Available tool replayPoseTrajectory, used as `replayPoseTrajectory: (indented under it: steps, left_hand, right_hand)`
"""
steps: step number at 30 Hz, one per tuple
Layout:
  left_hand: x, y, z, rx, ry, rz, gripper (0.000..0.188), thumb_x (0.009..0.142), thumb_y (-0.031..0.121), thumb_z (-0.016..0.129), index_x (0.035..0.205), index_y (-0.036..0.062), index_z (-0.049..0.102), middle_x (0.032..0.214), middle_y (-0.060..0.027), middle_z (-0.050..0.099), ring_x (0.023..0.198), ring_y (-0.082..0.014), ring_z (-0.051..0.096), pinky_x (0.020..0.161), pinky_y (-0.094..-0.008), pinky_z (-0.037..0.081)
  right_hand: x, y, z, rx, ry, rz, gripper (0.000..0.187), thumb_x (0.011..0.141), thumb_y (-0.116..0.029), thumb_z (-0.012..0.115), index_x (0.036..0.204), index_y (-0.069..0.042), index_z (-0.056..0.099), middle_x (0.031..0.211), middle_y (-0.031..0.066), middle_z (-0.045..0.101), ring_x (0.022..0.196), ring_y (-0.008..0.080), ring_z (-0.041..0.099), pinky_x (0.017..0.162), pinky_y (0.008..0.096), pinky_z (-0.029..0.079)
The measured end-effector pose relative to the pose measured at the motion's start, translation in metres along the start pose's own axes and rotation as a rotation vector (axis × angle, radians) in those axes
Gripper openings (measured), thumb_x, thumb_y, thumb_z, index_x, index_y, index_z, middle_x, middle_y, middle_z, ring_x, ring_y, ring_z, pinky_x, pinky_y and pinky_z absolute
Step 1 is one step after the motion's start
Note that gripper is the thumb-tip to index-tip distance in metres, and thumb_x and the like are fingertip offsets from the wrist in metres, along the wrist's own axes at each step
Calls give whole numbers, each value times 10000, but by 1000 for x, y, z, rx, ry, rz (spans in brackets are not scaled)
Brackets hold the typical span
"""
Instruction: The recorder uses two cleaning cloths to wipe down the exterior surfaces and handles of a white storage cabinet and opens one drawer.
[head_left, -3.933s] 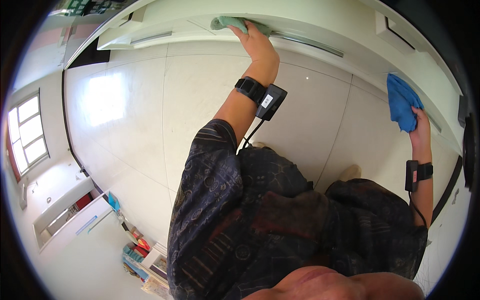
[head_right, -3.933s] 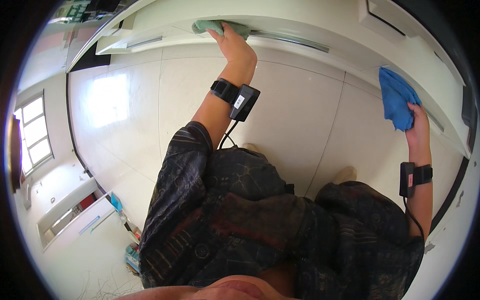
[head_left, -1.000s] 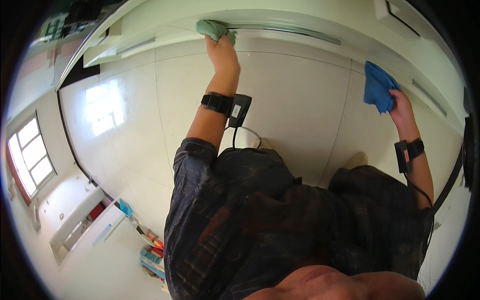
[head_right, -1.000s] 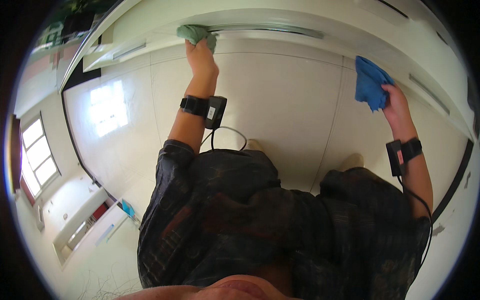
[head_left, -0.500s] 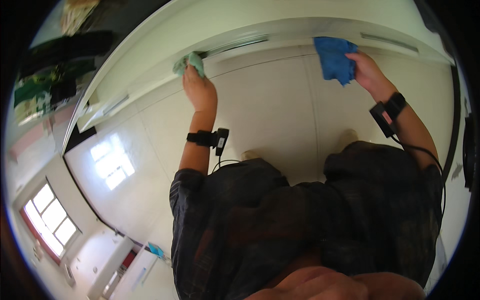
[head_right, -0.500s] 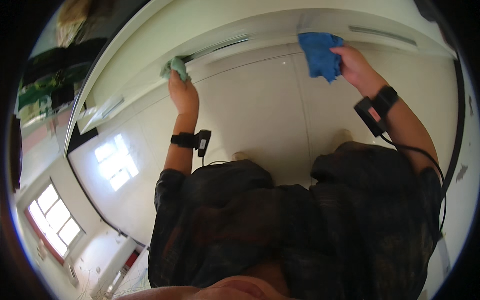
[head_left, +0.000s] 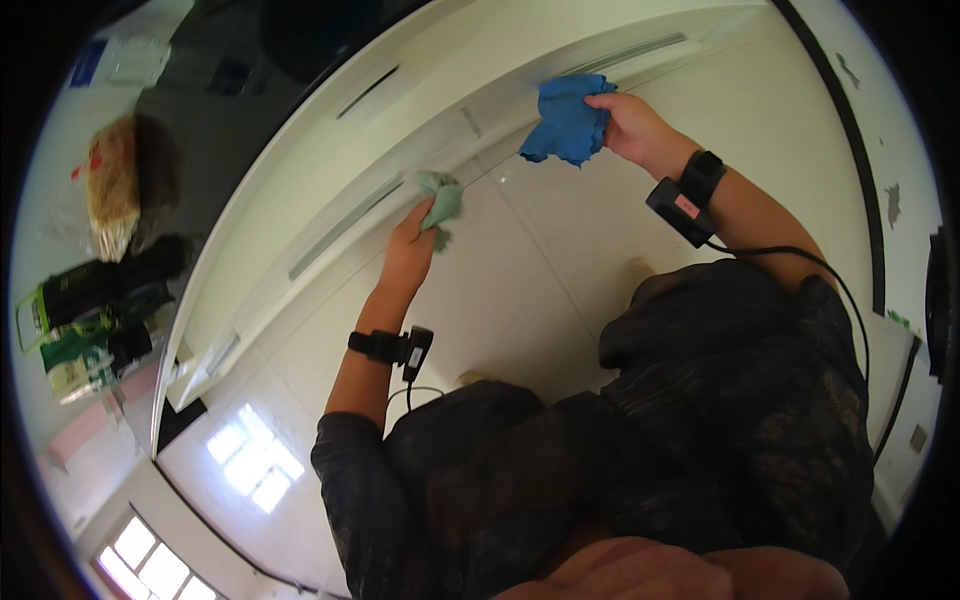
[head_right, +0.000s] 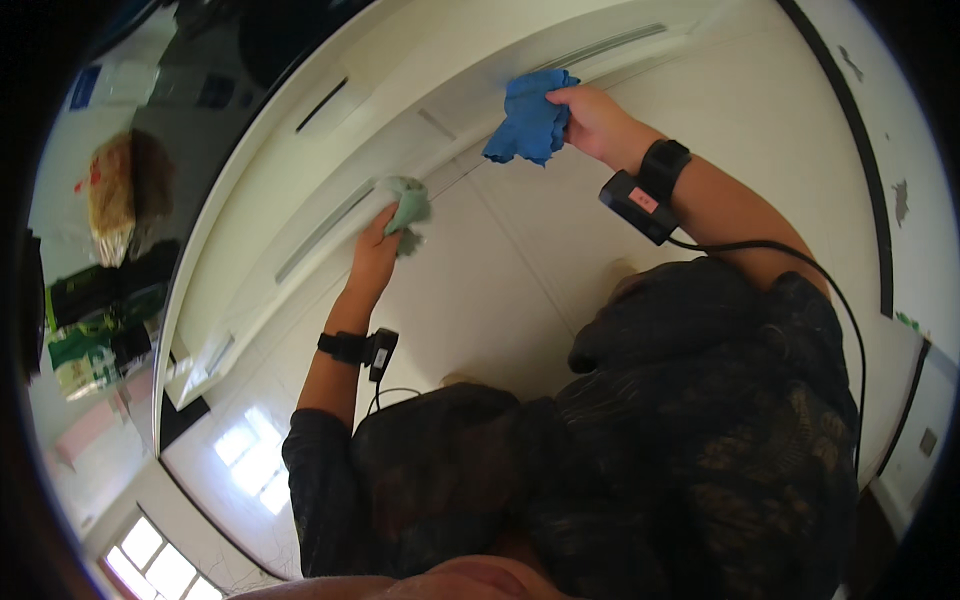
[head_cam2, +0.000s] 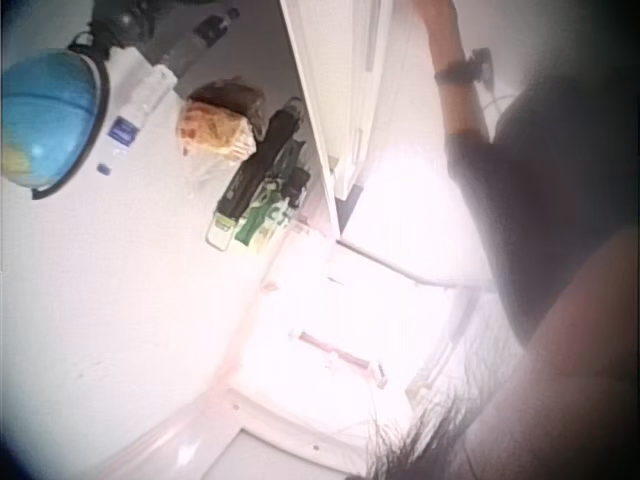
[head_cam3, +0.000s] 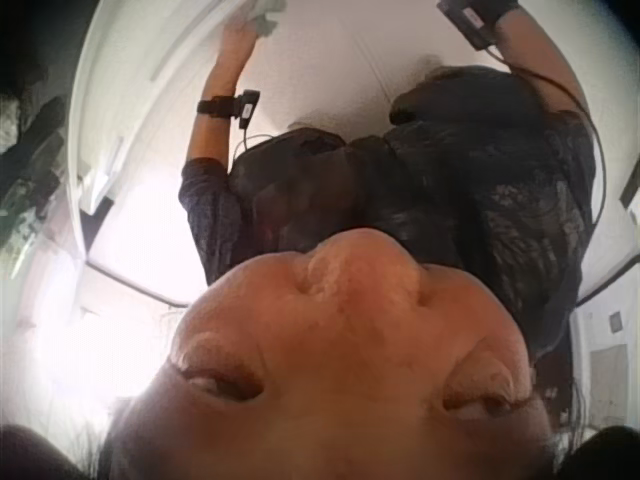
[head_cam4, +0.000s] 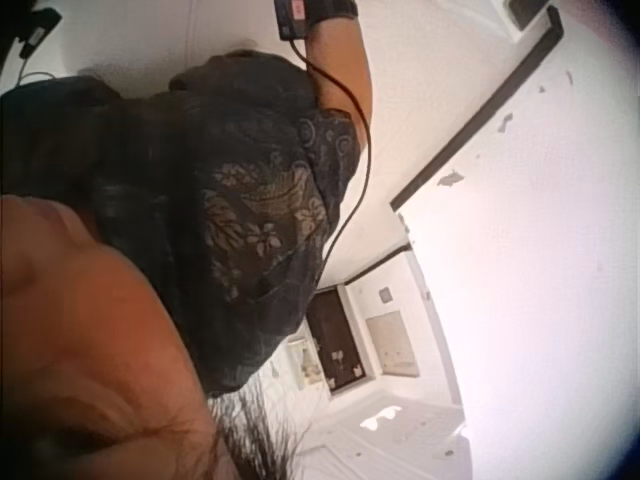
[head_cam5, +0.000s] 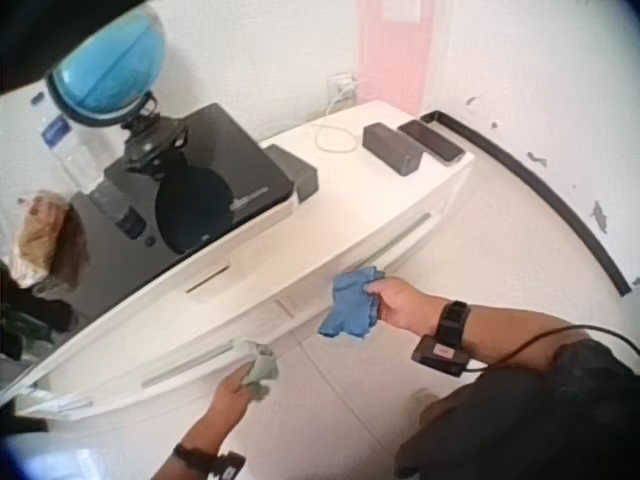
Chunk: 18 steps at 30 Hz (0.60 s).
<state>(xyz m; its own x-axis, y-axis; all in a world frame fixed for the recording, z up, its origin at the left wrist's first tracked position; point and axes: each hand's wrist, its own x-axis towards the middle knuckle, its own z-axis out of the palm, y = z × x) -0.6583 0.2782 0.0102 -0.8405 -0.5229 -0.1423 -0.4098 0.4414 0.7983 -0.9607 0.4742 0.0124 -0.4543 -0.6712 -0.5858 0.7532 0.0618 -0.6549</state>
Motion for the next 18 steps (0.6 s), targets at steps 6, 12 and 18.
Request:
replayPoseTrajectory:
  steps: [6, 12, 18]
  left_hand:
    - [-17, -7, -55, -1008, -116, -397, 448, 844, 65, 447, 1270, -71, 440, 1242, -170, 535, 1158, -281, 506, 1000, -384, 392]
    - [-53, -19, -169, -891, 100, -414, 501, 783, 75, 494, 1256, -82, 449, 1249, -181, 533, 1159, -322, 511, 1013, -428, 385]
    - [-113, 74, -193, -883, 162, -549, 647, 704, 156, 548, 1310, -26, 408, 1288, -173, 502, 1177, -338, 496, 1011, -459, 391]
  right_hand:
    - [4, -16, -57, 280, 394, -351, 314, 926, -97, 443, 1206, 45, 455, 1159, 124, 568, 1042, 252, 567, 916, 399, 452]
    - [36, -60, -136, 422, 444, -803, 295, 942, -79, 457, 1232, -31, 455, 1147, 109, 551, 1038, 239, 544, 951, 382, 430]
    - [101, -95, -182, 313, 474, -942, 265, 904, -61, 462, 1162, -50, 521, 1033, 58, 591, 930, 197, 550, 816, 321, 458]
